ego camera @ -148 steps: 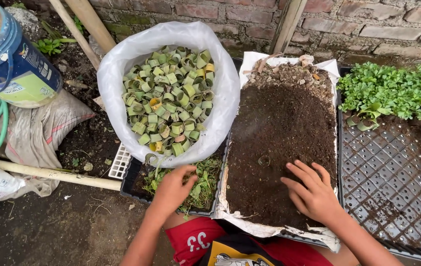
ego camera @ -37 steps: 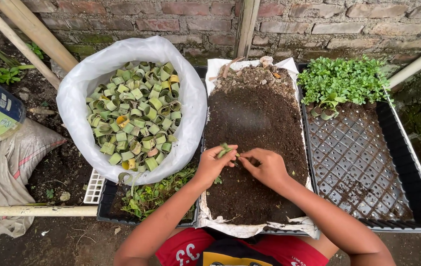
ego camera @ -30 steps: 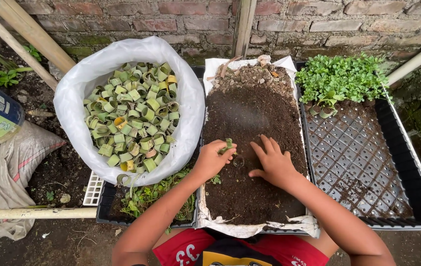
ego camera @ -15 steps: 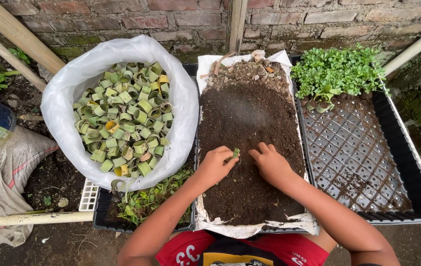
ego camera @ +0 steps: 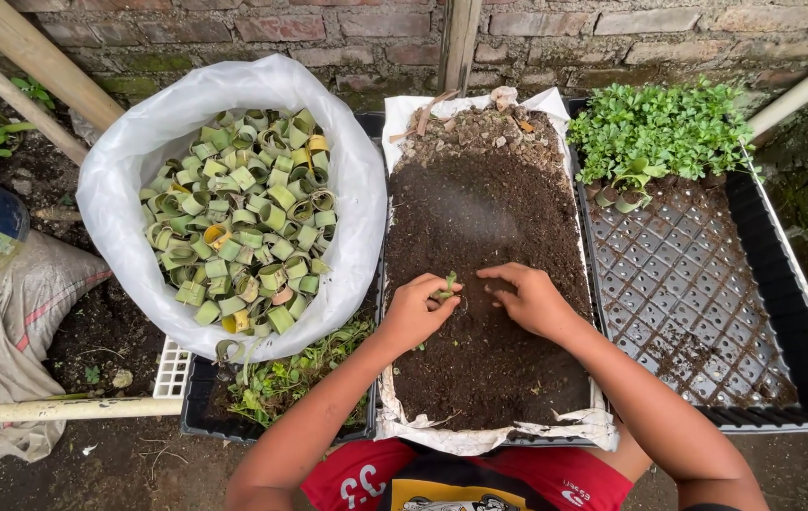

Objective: Planting small green seedlings into a tray of soil

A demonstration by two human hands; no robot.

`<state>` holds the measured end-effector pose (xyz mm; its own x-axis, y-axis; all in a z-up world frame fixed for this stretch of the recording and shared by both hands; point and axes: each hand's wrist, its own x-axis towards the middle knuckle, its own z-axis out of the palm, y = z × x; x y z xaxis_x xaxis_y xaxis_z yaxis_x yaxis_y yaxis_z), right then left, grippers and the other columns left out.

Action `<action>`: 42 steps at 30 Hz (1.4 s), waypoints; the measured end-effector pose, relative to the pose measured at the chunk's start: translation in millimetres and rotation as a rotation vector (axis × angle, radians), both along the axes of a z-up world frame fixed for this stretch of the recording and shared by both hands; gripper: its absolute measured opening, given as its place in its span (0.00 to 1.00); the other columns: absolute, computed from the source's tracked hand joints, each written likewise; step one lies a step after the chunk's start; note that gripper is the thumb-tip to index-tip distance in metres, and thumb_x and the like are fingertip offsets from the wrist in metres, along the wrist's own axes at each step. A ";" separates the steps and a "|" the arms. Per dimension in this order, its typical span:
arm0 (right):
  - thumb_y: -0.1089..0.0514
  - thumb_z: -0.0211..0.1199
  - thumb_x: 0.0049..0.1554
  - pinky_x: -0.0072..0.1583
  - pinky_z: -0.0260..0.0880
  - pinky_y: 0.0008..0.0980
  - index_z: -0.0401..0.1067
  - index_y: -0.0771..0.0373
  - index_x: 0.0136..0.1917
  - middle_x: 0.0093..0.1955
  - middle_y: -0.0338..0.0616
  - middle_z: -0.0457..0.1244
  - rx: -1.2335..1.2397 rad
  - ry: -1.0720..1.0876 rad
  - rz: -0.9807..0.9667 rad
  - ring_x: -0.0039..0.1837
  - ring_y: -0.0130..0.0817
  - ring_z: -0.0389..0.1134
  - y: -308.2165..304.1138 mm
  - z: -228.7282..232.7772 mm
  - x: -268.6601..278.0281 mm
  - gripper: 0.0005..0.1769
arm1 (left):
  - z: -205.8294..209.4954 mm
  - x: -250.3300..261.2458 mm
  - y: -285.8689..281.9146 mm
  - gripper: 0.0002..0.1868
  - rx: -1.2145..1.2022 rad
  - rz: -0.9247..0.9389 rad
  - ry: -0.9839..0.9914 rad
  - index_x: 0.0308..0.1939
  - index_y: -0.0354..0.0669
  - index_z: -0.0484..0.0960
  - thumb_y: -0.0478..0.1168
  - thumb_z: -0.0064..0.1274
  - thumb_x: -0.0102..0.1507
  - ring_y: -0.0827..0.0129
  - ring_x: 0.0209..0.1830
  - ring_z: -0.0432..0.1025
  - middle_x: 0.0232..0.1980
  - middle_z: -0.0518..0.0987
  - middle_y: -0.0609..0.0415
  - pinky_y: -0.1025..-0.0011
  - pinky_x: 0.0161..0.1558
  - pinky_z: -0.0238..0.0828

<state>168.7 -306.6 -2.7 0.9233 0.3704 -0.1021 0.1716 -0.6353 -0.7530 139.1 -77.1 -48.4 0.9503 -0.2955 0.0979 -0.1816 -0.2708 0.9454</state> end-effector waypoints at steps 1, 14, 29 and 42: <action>0.65 0.61 0.60 0.57 0.77 0.46 0.76 0.63 0.62 0.57 0.57 0.70 -0.001 -0.001 0.002 0.59 0.56 0.73 2.2 4.7 -1.9 0.17 | -1.9 0.5 0.7 0.11 -0.001 0.002 -0.001 0.54 0.30 0.82 0.31 0.52 0.69 0.57 0.45 0.79 0.49 0.78 0.41 0.61 0.39 0.84; 0.74 0.50 0.62 0.62 0.74 0.54 0.70 0.71 0.67 0.60 0.63 0.68 0.272 0.038 0.165 0.62 0.57 0.71 16.4 14.3 -15.7 0.21 | 5.8 1.5 2.4 0.13 0.071 -0.042 0.055 0.58 0.30 0.78 0.32 0.49 0.70 0.44 0.51 0.78 0.52 0.77 0.37 0.48 0.48 0.85; 0.54 0.63 0.59 0.65 0.70 0.56 0.36 0.66 0.84 0.72 0.63 0.55 -0.542 -0.236 0.262 0.72 0.60 0.61 -1.1 -24.9 -41.7 0.51 | 25.4 0.2 -0.1 0.20 0.105 -0.043 0.106 0.61 0.27 0.78 0.37 0.52 0.68 0.43 0.52 0.78 0.51 0.78 0.32 0.51 0.48 0.84; 0.46 0.63 0.60 0.56 0.74 0.34 0.68 0.63 0.69 0.55 0.45 0.64 -0.697 -0.399 0.235 0.56 0.42 0.70 -23.1 -60.9 -34.1 0.30 | -33.8 26.4 2.1 0.22 0.168 -0.122 0.135 0.63 0.28 0.76 0.40 0.54 0.68 0.48 0.56 0.76 0.52 0.79 0.36 0.50 0.52 0.80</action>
